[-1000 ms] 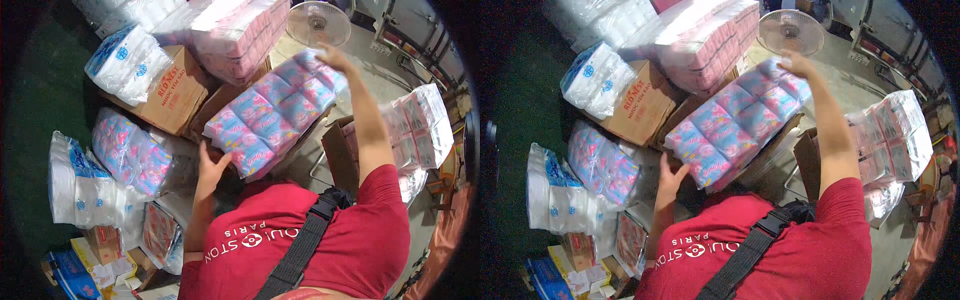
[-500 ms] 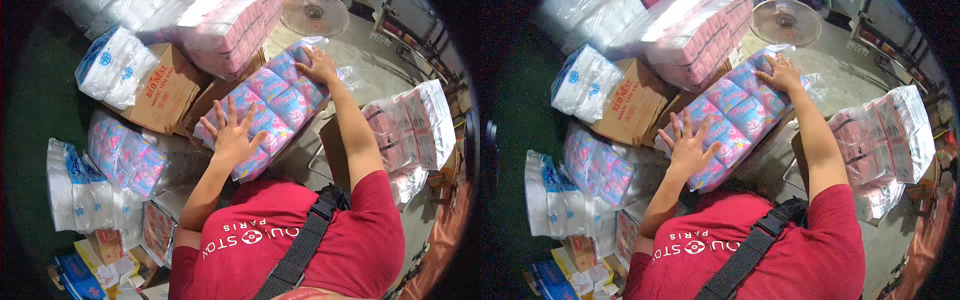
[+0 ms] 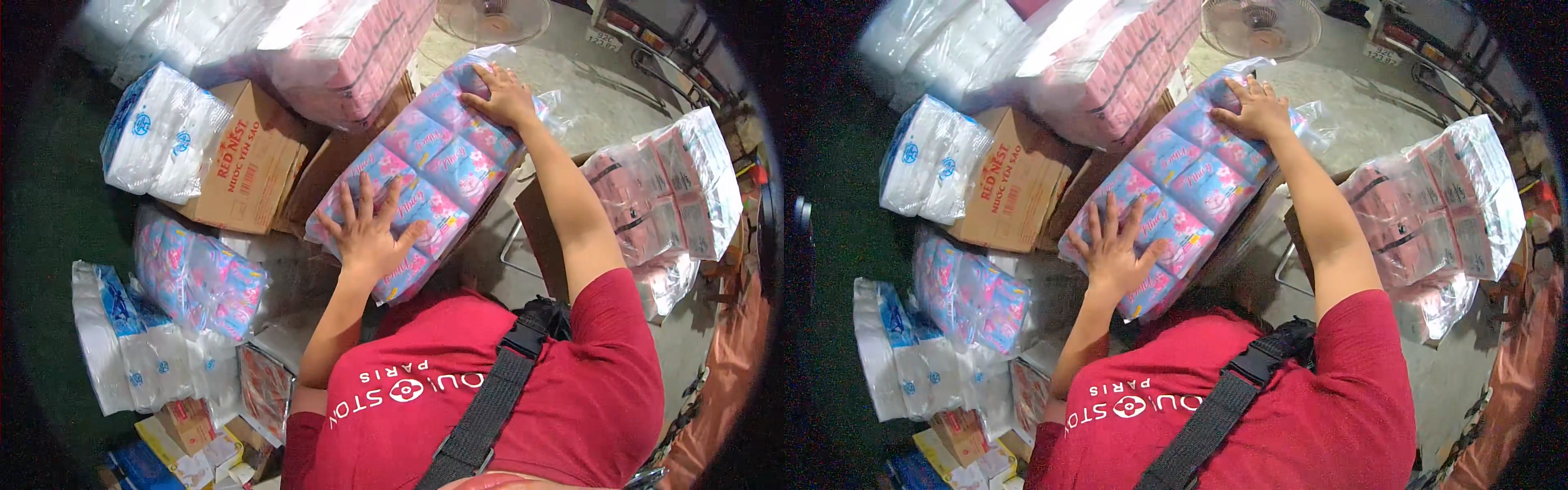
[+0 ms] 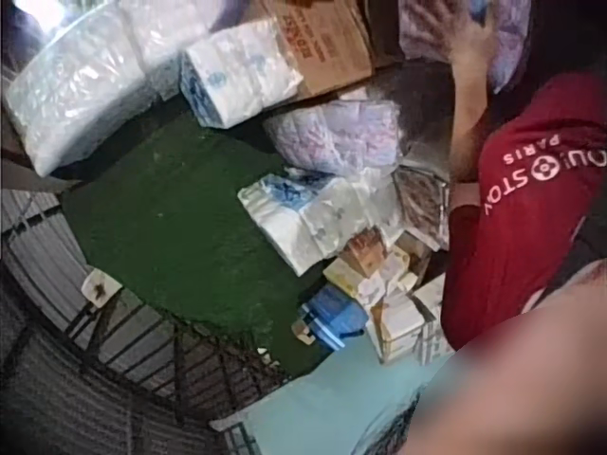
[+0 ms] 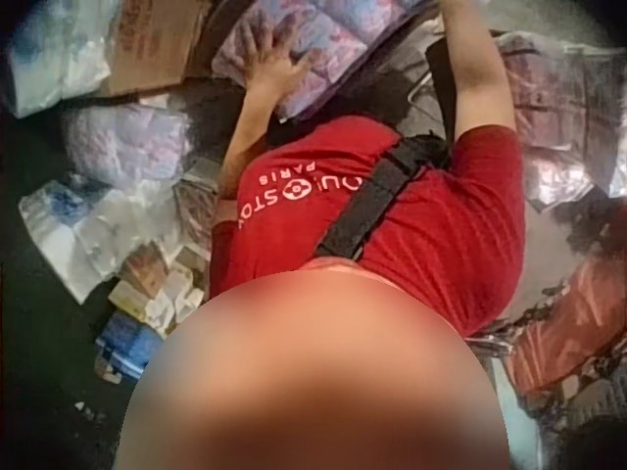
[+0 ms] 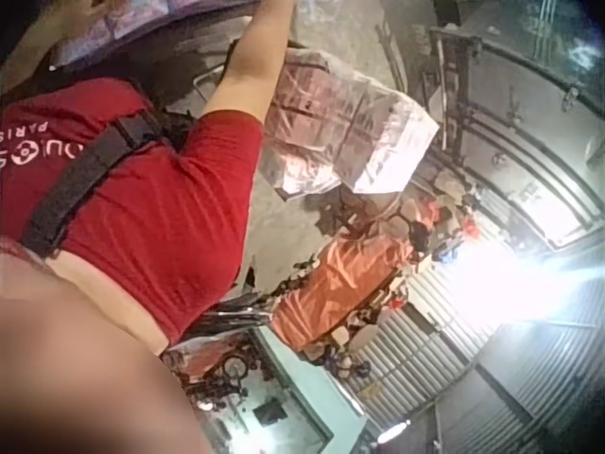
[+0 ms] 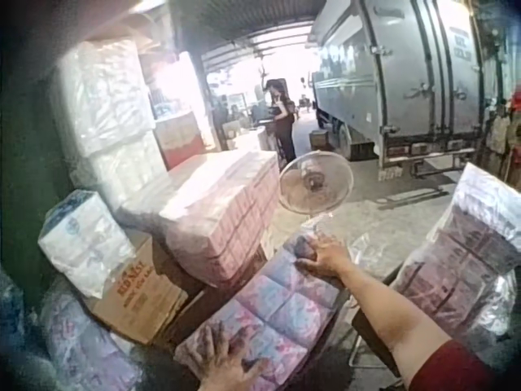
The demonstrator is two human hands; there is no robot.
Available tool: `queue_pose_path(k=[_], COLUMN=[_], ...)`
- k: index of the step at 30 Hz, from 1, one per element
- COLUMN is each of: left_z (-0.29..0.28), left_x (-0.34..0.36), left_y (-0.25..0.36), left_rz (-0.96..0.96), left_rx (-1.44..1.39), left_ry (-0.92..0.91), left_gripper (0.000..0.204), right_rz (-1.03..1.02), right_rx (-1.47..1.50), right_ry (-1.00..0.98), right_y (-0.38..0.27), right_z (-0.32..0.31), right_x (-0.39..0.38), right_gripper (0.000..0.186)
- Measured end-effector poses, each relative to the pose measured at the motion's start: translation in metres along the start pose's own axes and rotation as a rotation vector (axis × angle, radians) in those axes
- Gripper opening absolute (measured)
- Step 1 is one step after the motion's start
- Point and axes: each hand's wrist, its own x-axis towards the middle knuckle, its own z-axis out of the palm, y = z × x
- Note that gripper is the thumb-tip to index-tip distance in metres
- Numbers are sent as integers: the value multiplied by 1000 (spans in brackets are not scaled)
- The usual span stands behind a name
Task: Organizes and stacks various packages of napkins and tissues in a storage or fulfillment area.
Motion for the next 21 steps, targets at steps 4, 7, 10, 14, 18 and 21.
queue_pose_path(k=[4, 7, 10, 14, 18, 21], left_z=[-6, -1, 5, 1, 3, 5], left_x=[0, -1, -3, -1, -1, -3], left_y=[3, 4, 2, 5, 5, 2], left_rz=[-18, -29, -35, 0, -33, -26], left_rx=[-23, 0, 67, 104, 71, 71], left_ry=[-42, -72, -47, -64, -43, -15], left_gripper=[74, 75, 74, 72, 71, 70], right_rz=[-66, -70, -62, -23, 3, 20], right_rx=[37, 40, 79, 142, 165, 149], right_ry=[106, 110, 79, 32, -21, -69], right_y=[6, 11, 5, 5, 1, 0], right_z=[6, 16, 4, -6, -13, -16], right_x=[-3, -4, -11, -13, -16, -14], right_gripper=[80, 81, 80, 86, 90, 90])
